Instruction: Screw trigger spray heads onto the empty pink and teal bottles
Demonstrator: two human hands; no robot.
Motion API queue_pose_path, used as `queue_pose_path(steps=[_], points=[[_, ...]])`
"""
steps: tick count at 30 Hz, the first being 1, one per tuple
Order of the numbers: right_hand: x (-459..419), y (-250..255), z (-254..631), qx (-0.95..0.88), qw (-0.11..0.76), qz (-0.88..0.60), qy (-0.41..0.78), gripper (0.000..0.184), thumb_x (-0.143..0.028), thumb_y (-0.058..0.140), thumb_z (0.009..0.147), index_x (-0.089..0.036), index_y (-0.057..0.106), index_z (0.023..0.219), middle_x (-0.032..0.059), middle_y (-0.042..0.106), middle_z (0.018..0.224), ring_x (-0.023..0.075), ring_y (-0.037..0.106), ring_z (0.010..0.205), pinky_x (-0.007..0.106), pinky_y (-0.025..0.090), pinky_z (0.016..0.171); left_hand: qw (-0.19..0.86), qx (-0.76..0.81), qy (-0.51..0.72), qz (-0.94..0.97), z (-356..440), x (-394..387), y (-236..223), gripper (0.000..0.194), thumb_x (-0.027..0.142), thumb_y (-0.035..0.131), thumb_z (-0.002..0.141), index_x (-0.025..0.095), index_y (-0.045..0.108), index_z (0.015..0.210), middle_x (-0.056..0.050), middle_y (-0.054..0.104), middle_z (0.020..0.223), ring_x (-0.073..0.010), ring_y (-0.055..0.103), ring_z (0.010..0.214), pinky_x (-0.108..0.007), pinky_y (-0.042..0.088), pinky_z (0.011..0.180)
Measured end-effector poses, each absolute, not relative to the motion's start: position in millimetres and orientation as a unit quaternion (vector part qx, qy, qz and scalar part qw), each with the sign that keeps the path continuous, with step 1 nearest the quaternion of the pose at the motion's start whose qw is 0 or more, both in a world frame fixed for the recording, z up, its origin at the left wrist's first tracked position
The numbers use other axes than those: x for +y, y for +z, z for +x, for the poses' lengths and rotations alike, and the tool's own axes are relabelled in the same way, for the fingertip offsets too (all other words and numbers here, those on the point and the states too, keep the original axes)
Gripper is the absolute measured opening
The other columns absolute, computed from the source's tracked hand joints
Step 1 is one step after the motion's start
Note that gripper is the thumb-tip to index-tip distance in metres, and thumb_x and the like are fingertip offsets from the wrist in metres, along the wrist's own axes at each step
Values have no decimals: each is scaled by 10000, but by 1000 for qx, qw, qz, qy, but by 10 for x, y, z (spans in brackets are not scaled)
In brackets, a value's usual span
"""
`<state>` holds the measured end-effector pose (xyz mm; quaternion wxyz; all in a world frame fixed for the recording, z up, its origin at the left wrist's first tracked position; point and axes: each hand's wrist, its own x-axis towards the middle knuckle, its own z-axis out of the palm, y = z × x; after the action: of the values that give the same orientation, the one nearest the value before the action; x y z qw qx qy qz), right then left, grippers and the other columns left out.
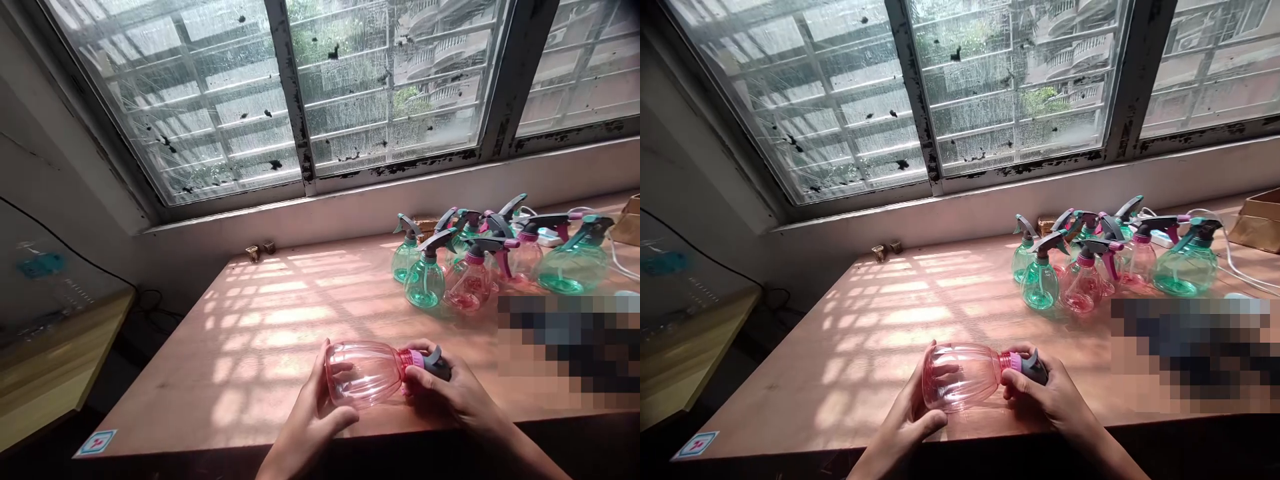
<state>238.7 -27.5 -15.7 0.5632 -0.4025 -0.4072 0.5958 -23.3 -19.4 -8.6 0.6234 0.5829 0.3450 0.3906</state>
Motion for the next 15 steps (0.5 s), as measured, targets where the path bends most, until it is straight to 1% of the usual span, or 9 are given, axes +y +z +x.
queue_pose_path(steps=[2, 4, 7, 9, 11, 13, 15], points=[[-277, -162, 2367, -401, 575, -390, 597, 374, -413, 873, 718, -187, 674, 939, 2, 696, 649, 194, 652, 577, 328, 552, 588, 612, 332, 403, 594, -221, -172, -108, 967, 353, 802, 818, 372, 208, 1582, -127, 435, 1555, -354, 454, 1404, -514, 338, 1171], [-273, -177, 2354, -394, 584, -386, 595, 381, -421, 870, 717, -188, 675, 948, 3, 692, 642, 192, 640, 569, 324, 543, 568, 597, 321, 407, 612, -200, -151, -117, 1016, 353, 812, 808, 396, 159, 1585, -126, 388, 1586, -352, 452, 1408, -519, 328, 1174], [-262, -205, 2350, -393, 589, -395, 585, 402, -435, 873, 704, -195, 676, 959, 6, 700, 644, 197, 639, 569, 323, 539, 564, 587, 326, 400, 624, -177, -149, -94, 1060, 391, 797, 820, 372, 76, 1597, -168, 485, 1507, -352, 477, 1386, -543, 306, 1176], [-259, -218, 2353, -397, 588, -399, 581, 404, -447, 874, 697, -195, 678, 944, 1, 700, 634, 191, 639, 562, 312, 534, 567, 594, 333, 397, 615, -175, -164, -68, 1102, 379, 813, 806, 364, 48, 1599, -175, 479, 1515, -351, 460, 1400, -549, 290, 1185], [-263, -225, 2356, -408, 581, -406, 575, 405, -450, 874, 697, -190, 683, 941, 0, 707, 626, 185, 647, 562, 294, 525, 576, 600, 335, 405, 603, -181, -178, -61, 1121, 329, 841, 782, 386, 69, 1594, -147, 400, 1582, -342, 436, 1418, -532, 291, 1194], [-273, -233, 2356, -419, 571, -421, 566, 415, -453, 877, 691, -187, 688, 948, 8, 725, 623, 186, 659, 567, 278, 514, 576, 608, 323, 420, 591, -185, -181, -87, 1081, 306, 853, 769, 407, 148, 1583, -113, 332, 1625, -341, 441, 1414, -517, 320, 1185], [-280, -250, 2356, -420, 564, -435, 563, 430, -462, 882, 676, -192, 691, 951, 16, 738, 624, 194, 668, 569, 276, 511, 572, 618, 304, 438, 578, -181, -171, -139, 1020, 326, 855, 764, 406, 232, 1568, -100, 318, 1633, -352, 459, 1398, -513, 356, 1163]])
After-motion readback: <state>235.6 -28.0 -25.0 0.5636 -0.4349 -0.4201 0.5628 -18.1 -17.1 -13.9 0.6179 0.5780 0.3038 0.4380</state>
